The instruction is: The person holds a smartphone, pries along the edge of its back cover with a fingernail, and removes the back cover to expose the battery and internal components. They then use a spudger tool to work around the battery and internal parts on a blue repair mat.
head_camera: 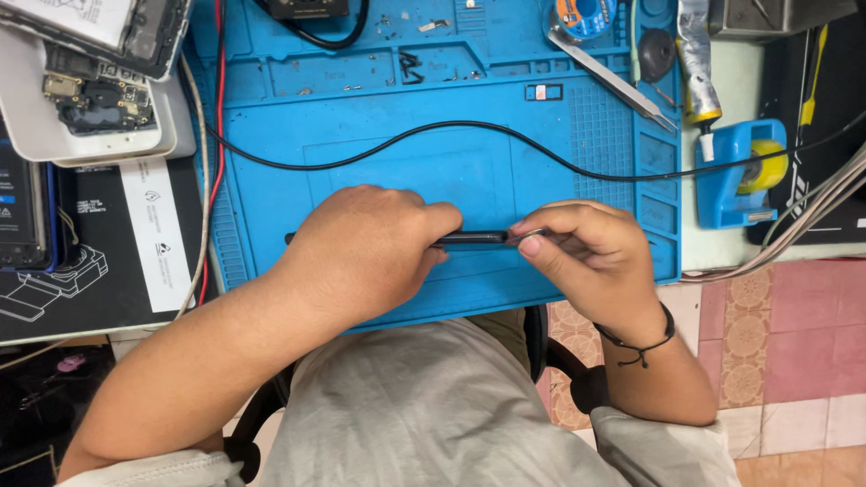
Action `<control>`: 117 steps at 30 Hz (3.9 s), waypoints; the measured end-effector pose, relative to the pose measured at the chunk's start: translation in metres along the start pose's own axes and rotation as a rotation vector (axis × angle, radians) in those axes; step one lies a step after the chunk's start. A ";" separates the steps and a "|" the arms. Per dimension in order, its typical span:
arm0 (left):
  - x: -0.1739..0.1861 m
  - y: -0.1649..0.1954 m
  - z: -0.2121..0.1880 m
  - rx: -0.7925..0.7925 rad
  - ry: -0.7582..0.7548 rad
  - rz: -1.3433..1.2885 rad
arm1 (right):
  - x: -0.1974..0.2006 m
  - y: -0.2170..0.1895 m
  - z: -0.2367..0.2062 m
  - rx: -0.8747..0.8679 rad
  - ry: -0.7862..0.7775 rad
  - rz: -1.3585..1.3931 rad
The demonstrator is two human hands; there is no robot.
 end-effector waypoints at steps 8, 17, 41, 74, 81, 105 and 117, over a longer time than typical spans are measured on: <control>-0.006 0.004 0.008 0.002 -0.015 0.021 | 0.005 0.001 0.004 0.062 0.006 -0.141; -0.012 0.006 0.015 -0.022 -0.031 0.058 | 0.002 -0.011 -0.001 0.276 0.120 -0.375; -0.018 0.013 0.006 0.027 -0.028 0.081 | 0.002 -0.042 0.007 0.256 -0.063 -0.486; 0.005 -0.028 -0.045 0.064 0.133 -0.035 | -0.057 -0.059 0.016 1.050 0.107 -0.931; 0.004 -0.023 -0.050 0.039 0.192 -0.017 | -0.061 -0.065 0.021 0.952 0.124 -0.819; -0.018 -0.064 -0.097 0.094 0.476 -0.848 | -0.019 -0.038 0.033 0.080 0.018 -0.699; -0.004 -0.036 -0.056 0.327 1.282 -1.109 | -0.099 -0.003 0.022 -0.287 -0.182 0.553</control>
Point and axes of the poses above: each hand's wrist, its own z-axis towards the middle knuckle, its own x-axis out of the back of the hand, y = z × x, the point moved 4 cm from there along z, towards the middle knuckle, and after that the axes turned 10 degrees about -x, right-handed, at the moved point
